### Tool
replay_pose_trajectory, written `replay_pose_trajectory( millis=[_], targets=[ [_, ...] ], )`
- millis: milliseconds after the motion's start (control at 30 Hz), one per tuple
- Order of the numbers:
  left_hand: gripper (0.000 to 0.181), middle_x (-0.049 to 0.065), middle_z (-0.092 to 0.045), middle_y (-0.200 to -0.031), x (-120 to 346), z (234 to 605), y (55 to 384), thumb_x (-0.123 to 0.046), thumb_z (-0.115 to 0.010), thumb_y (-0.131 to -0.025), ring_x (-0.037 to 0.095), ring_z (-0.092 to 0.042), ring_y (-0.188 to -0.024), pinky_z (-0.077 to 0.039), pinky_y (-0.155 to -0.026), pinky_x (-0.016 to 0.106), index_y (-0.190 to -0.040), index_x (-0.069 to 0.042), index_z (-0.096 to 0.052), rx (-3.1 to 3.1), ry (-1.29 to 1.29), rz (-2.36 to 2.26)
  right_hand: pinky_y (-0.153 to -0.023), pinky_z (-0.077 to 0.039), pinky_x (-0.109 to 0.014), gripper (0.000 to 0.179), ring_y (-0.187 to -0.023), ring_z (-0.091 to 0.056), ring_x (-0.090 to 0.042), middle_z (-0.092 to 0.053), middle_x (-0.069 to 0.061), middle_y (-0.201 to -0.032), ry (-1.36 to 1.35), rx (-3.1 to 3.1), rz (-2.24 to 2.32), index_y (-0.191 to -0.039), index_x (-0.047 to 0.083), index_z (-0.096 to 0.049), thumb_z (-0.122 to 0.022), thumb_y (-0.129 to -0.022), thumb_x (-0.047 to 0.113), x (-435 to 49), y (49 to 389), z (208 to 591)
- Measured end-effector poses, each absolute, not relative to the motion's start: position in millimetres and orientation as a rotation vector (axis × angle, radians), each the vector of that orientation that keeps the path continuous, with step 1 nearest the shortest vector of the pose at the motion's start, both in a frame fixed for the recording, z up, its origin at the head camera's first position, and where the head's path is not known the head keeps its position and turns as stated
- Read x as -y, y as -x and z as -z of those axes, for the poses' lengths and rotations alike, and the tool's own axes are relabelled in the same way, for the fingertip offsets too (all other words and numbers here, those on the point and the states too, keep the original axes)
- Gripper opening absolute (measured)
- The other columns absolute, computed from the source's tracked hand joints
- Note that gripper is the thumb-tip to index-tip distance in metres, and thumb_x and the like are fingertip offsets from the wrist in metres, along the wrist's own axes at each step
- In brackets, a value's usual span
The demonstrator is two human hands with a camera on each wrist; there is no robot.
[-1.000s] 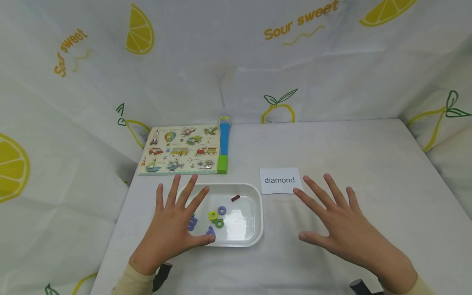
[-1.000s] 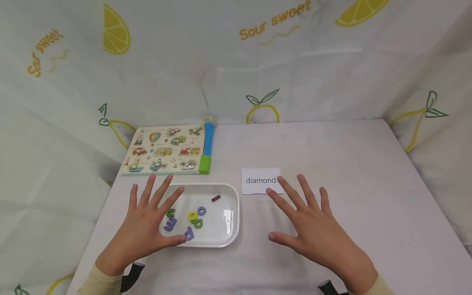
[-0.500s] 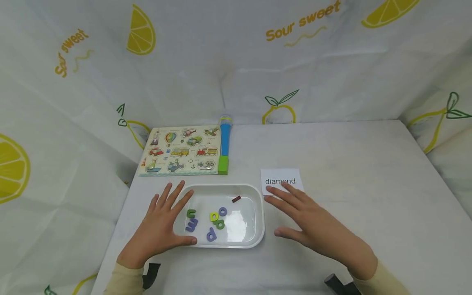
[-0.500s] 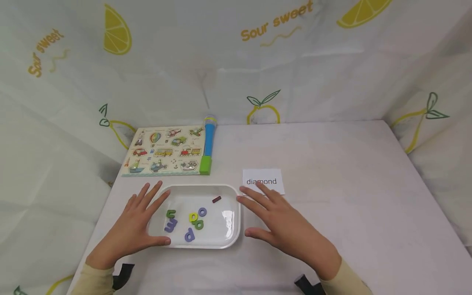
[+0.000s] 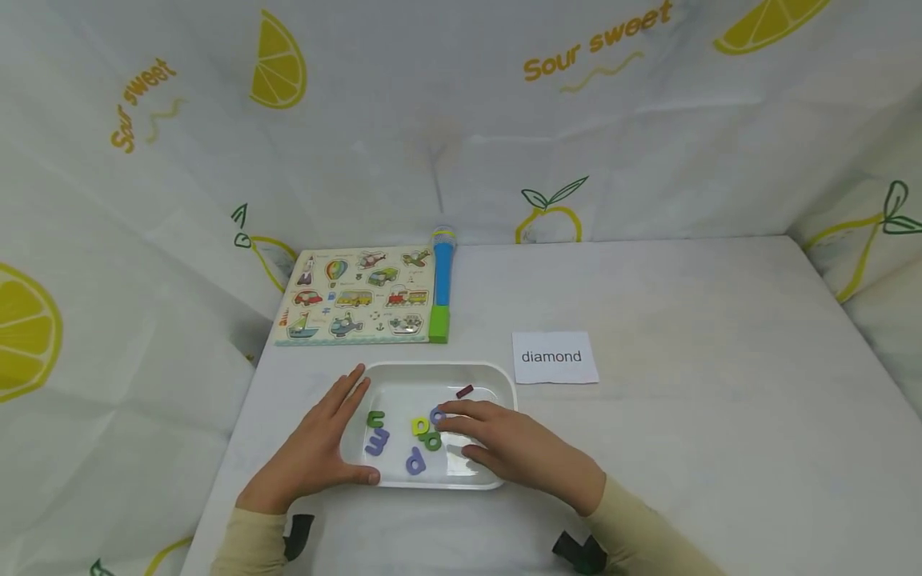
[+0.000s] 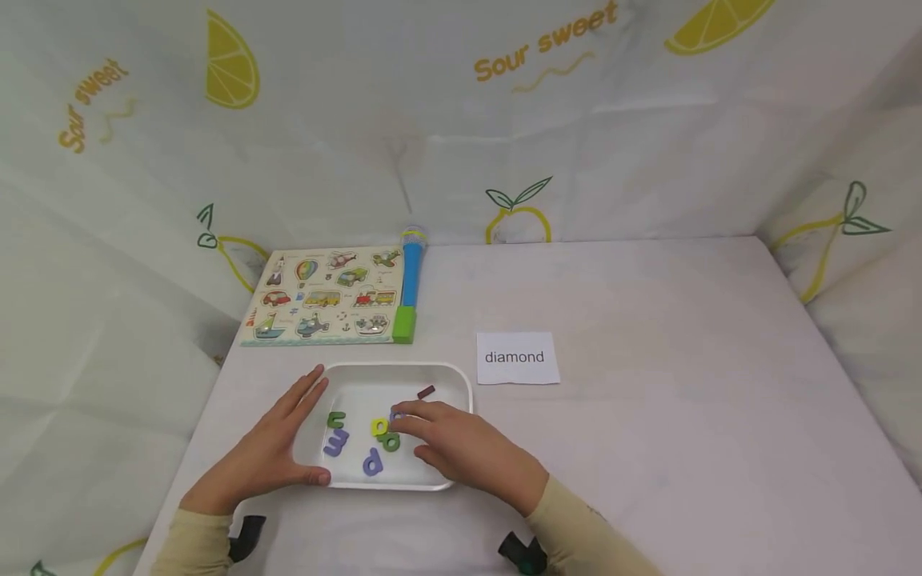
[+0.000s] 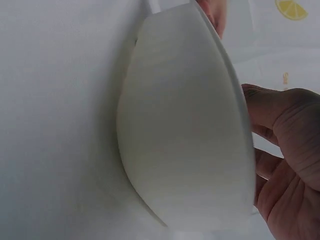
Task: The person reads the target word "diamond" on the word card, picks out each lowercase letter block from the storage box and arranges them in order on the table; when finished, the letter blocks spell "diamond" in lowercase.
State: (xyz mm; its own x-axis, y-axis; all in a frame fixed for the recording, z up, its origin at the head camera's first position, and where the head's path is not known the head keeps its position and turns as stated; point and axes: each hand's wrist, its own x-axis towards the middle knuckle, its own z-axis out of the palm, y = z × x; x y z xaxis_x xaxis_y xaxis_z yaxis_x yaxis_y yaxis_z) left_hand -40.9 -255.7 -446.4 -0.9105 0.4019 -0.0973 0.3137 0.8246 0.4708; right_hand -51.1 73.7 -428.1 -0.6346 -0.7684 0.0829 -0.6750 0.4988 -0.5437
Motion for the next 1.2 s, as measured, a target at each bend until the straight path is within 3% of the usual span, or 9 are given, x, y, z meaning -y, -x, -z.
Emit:
replay_pose_trajectory(
  millis=[300, 567, 900, 1200],
  targets=[
    [0.14, -0.004, -0.006, -0.17, 259, 452, 41, -0.07, -0.089, -0.055, 0.037, -0.023, -0.149, -0.032, -0.111, 0.062, -0.163, -0.012, -0.02, -2.81, -0.517, -0.719, -0.092, -0.054, -0.034, 0.029, -0.116, -0.063, -0.015, -0.066, 0.006, -0.122, 1.227, -2.618, 0.664, -0.107, 0.02, -0.073, -0.077, -0.086, 0.001, -45, 52, 442],
    [0.143, -0.007, -0.007, -0.169, 260, 457, 42, -0.07, -0.089, -0.056, 0.042, -0.033, -0.143, -0.034, -0.108, 0.064, -0.164, -0.015, -0.014, -2.845, -0.547, -0.739, -0.088, -0.055, -0.031, 0.031, -0.111, -0.063, -0.012, -0.068, 0.009, -0.117, 1.209, -2.59, 0.637, -0.109, 0.02, -0.075, -0.078, -0.085, 0.001, -35, 56, 445],
    [0.142, -0.007, -0.006, -0.169, 259, 458, 44, -0.067, -0.091, -0.056, 0.043, -0.034, -0.142, -0.035, -0.107, 0.065, -0.165, -0.018, -0.014, -2.838, -0.532, -0.754, -0.088, -0.054, -0.028, 0.033, -0.112, -0.062, -0.01, -0.069, 0.01, -0.115, 1.222, -2.554, 0.599, -0.113, 0.022, -0.076, -0.081, -0.085, 0.006, -24, 60, 450],
    [0.141, -0.008, -0.006, -0.169, 259, 458, 44, -0.067, -0.091, -0.056, 0.044, -0.035, -0.141, -0.036, -0.106, 0.065, -0.165, -0.018, -0.015, -2.828, -0.522, -0.768, -0.087, -0.054, -0.025, 0.024, -0.106, -0.06, -0.01, -0.068, 0.011, -0.11, 1.277, -2.587, 0.587, -0.111, 0.024, -0.076, -0.076, -0.091, 0.01, -14, 63, 458]
  ],
)
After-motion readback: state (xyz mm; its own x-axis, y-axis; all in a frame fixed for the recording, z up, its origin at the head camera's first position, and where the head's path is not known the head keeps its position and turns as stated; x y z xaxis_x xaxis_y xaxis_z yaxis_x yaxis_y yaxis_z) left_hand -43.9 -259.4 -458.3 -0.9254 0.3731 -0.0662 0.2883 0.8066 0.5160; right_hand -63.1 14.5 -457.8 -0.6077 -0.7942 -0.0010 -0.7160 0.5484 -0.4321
